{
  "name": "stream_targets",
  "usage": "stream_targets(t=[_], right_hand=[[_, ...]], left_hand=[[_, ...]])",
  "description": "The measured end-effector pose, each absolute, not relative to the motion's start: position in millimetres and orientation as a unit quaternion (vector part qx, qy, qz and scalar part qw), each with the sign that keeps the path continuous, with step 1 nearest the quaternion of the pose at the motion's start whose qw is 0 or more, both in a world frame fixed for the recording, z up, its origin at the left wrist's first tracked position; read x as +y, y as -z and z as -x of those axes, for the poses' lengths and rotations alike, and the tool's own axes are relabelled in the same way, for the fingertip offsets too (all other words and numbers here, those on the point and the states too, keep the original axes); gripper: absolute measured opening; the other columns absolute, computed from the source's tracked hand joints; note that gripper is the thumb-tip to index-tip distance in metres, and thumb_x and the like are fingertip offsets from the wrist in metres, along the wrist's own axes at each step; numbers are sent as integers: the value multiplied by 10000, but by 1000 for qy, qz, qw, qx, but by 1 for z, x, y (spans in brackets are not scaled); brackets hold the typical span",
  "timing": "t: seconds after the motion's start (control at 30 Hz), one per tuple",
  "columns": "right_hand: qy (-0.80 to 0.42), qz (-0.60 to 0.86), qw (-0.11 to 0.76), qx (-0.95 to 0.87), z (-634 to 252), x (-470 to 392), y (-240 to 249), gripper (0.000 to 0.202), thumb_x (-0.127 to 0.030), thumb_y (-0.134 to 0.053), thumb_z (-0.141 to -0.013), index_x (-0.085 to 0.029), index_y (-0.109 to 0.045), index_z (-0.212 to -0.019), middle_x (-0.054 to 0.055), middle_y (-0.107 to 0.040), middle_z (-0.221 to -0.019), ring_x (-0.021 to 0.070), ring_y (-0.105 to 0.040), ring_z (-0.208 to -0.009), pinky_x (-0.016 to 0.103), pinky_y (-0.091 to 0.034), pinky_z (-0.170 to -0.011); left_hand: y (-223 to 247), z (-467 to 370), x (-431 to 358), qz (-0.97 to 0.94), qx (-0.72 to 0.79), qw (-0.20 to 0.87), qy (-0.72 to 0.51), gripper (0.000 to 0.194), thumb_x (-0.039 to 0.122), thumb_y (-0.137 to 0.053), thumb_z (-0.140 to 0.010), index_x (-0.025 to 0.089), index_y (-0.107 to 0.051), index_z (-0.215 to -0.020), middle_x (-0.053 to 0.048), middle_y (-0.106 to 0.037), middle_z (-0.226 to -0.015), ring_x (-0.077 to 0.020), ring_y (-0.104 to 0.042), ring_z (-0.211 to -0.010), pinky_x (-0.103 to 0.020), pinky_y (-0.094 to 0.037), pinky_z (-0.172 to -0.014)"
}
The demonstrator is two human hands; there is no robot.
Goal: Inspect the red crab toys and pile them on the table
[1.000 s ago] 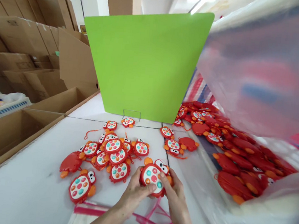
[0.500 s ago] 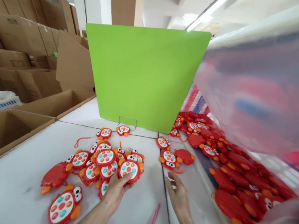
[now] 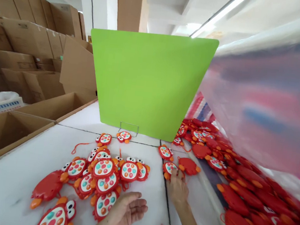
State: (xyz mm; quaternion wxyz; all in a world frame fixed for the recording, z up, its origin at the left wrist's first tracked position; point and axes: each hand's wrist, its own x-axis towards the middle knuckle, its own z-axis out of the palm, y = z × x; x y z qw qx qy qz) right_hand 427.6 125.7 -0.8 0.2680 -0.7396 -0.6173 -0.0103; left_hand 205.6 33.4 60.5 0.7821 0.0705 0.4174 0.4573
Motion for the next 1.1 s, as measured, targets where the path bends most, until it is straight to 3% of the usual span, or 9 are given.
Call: stream_targets(t=[0.2, 0.37, 0.53, 0.67, 0.8, 0.87, 1.1], right_hand=[[-5, 634, 307, -709, -441, 78, -9, 317, -210, -422, -809, -205, -494, -1118, 119, -539, -1169, 255, -525, -1097, 411, -455, -924], [10, 522, 376, -766, -417, 12, -21, 327, -161, -461, -855, -245, -470, -1171, 106, -473, -1230, 250, -439, -1199, 433, -442, -952], [-26, 476, 397, -784, -392, -29, -28, 410, -115, -486, -829, -307, -520, -1190, 76, -504, -1262, 268, -455, -1216, 444, -452, -953], [-182, 548, 508, -639, -384, -34, -40, 372, -257, -490, -853, -265, -514, -1224, 100, -517, -1310, 271, -510, -1182, 400, -489, -905], [-389, 563, 555, -473, -375, -22, -63, 384, -457, -592, -774, -192, -609, -1051, 95, -686, -1009, 248, -638, -906, 332, -530, -762], [-447, 546, 553, -444, -370, -18, -72, 387, -499, -640, -718, -175, -637, -930, 69, -693, -860, 227, -633, -782, 313, -523, -699], [-428, 579, 523, -456, -371, -27, -82, 393, -525, -681, -667, -177, -637, -844, 40, -642, -721, 209, -585, -687, 280, -478, -587]], left_hand=[[-55, -213, 37, -145, 434, 776, -435, 275, 269, -654, -765, 111, -554, -966, -157, -656, -902, -223, -655, -764, -265, -507, -592], [-64, -225, 33, -221, 398, 790, -412, 492, 471, -714, -707, 162, -527, -1042, -114, -624, -954, -246, -640, -803, -297, -524, -560], [-70, -223, 21, -272, 433, 763, -395, 627, 415, -797, -598, 138, -536, -1097, -109, -644, -886, -219, -624, -641, -267, -501, -435], [-73, -217, 14, -329, 441, 722, -419, 573, 372, -799, -587, 139, -552, -1048, -111, -647, -924, -215, -628, -670, -237, -497, -430], [-77, -218, 6, -385, 434, 698, -419, 589, 369, -789, -599, 126, -534, -1072, -127, -637, -962, -225, -635, -717, -231, -512, -475], [-78, -218, 2, -405, 436, 691, -409, 660, 378, -785, -604, 131, -500, -1144, -122, -629, -982, -221, -634, -730, -219, -509, -466], [-85, -207, -10, -499, 398, 680, -361, 609, 442, -740, -675, 132, -526, -1154, -92, -619, -938, -179, -611, -709, -176, -493, -451]])
